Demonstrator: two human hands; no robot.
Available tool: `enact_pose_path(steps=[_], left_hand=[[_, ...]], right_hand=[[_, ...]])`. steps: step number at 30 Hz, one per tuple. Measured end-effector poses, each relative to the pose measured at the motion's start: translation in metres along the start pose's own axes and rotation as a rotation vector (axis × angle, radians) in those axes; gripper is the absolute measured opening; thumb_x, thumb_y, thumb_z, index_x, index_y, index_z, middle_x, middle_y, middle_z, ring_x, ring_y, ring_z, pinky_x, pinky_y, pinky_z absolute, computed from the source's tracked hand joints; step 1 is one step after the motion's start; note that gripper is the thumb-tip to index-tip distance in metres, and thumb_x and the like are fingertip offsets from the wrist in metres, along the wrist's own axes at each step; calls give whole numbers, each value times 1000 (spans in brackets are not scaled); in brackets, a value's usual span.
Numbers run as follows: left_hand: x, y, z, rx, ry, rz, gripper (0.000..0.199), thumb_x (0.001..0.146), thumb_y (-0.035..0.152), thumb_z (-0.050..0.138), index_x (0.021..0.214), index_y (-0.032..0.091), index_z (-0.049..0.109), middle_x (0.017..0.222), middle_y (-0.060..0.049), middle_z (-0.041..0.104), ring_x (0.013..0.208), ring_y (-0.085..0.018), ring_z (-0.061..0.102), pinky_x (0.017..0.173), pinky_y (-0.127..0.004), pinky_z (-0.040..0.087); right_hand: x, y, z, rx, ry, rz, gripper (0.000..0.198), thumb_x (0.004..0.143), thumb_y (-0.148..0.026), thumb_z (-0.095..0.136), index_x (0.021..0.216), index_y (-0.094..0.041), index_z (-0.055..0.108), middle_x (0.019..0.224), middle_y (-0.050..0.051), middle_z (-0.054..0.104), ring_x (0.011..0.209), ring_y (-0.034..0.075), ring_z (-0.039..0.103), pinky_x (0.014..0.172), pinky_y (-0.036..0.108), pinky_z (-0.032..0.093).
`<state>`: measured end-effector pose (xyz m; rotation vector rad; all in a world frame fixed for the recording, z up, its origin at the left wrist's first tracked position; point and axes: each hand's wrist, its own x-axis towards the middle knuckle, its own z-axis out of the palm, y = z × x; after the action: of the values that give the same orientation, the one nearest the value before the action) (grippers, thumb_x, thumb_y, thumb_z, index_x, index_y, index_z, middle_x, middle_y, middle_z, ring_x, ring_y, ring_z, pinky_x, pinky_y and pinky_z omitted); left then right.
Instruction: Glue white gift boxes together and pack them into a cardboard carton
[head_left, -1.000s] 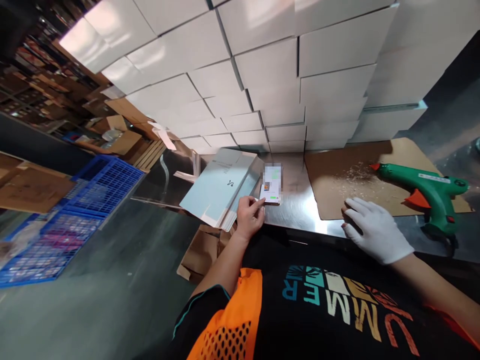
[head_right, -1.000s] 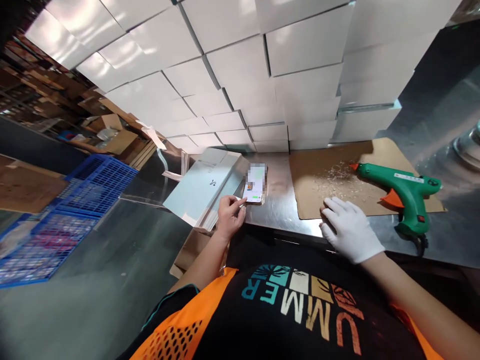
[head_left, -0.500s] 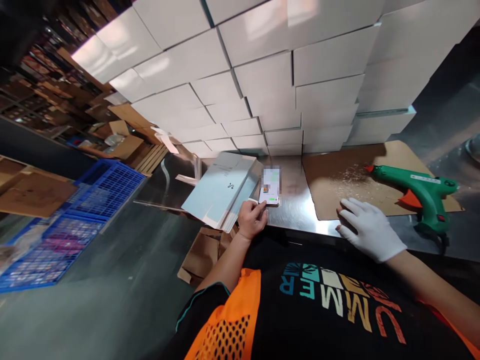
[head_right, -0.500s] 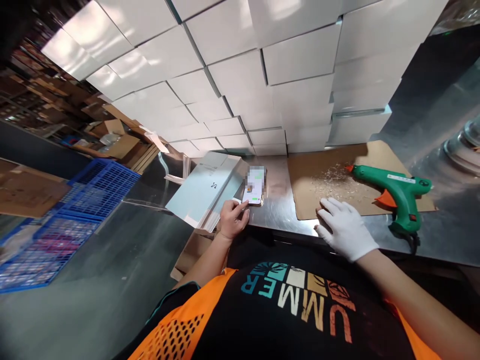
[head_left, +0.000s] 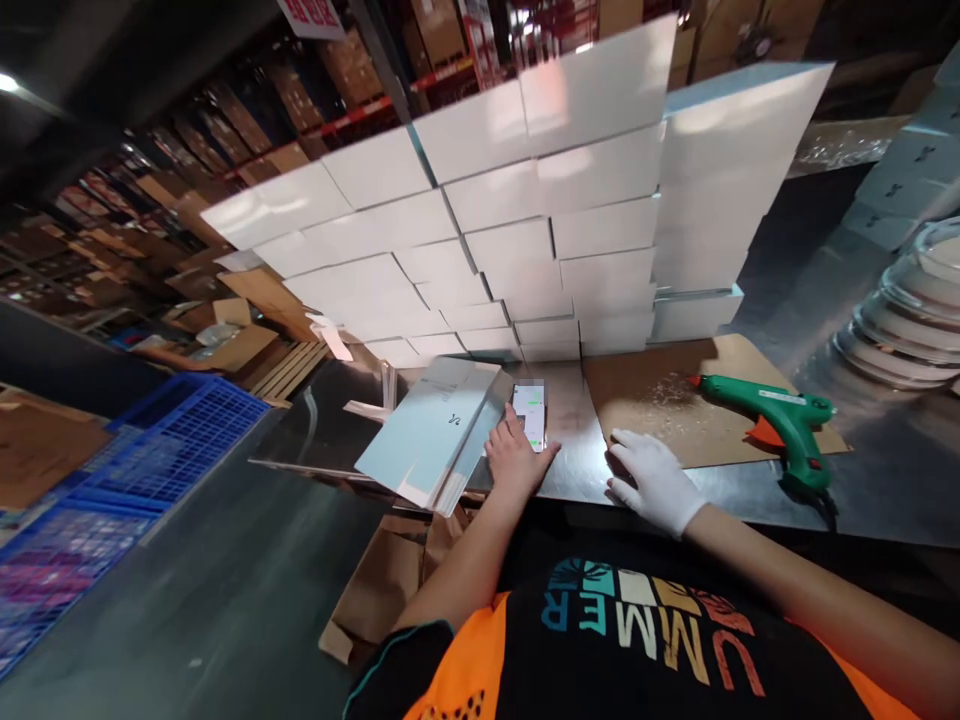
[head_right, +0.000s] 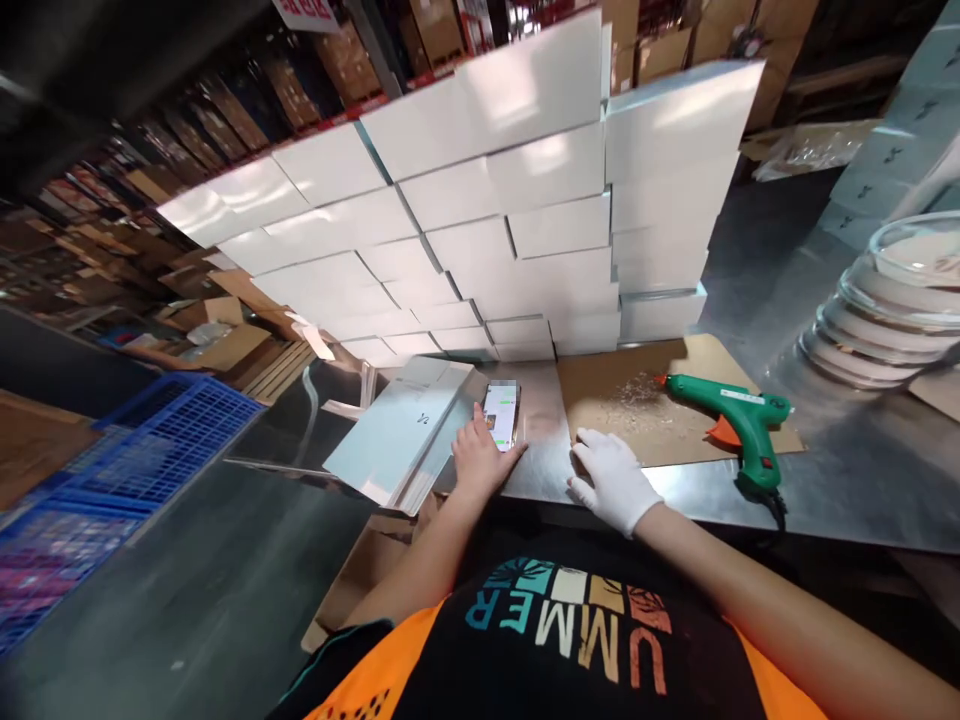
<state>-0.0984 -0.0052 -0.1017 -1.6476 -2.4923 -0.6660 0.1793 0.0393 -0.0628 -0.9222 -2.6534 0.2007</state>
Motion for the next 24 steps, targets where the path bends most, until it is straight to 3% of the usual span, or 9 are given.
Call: enact_pose_path(steps=[4,9,12,18,21,24], left_hand=[[9,10,3,-33,-2,-6,98,89,42,86,168,1,45,128,-29,71,120,-47,67,106,-61,55],[10,-19,-2,-229,114,172,92,78,22,85,162,9,51,132,-22,73,121,-40,69,116,-61,53],[4,-35,-12,-256,278,246,91,77,22,85,160,15,50,138,-22,71,121,-40,70,112,-61,57],[-10,-36,-57,-321,590,426,98,86,33,86,170,20,37,144,-22,66,127,-39,69,109,-59,62],[-14,-29,-77,-350,650,455,101,89,35,86,173,23,32,147,-22,65,130,-38,69,110,-60,62],[-16,-25,-89,-384,678,433,100,89,35,86,173,25,34,148,-22,64,130,-38,69,110,-60,62]], right_hand=[[-3,3,4,-24,-53,-12,19,101,-33,68,111,-17,72,134,19,69,120,35,63,106,49,49],[-7,10,3,-3,-62,-6,16,102,-32,65,106,-18,71,126,17,69,114,34,63,102,50,51],[0,8,10,135,-24,36,20,97,-31,66,110,-18,72,132,19,72,119,35,66,106,51,55],[34,-3,38,624,-34,176,61,100,-46,63,156,-22,64,153,17,73,136,32,74,117,51,61],[50,-8,45,645,-64,158,68,101,-52,62,161,-20,62,159,18,69,144,32,71,121,52,60],[55,-11,47,530,-70,105,59,100,-44,62,151,-16,68,154,22,71,140,36,71,119,55,60]])
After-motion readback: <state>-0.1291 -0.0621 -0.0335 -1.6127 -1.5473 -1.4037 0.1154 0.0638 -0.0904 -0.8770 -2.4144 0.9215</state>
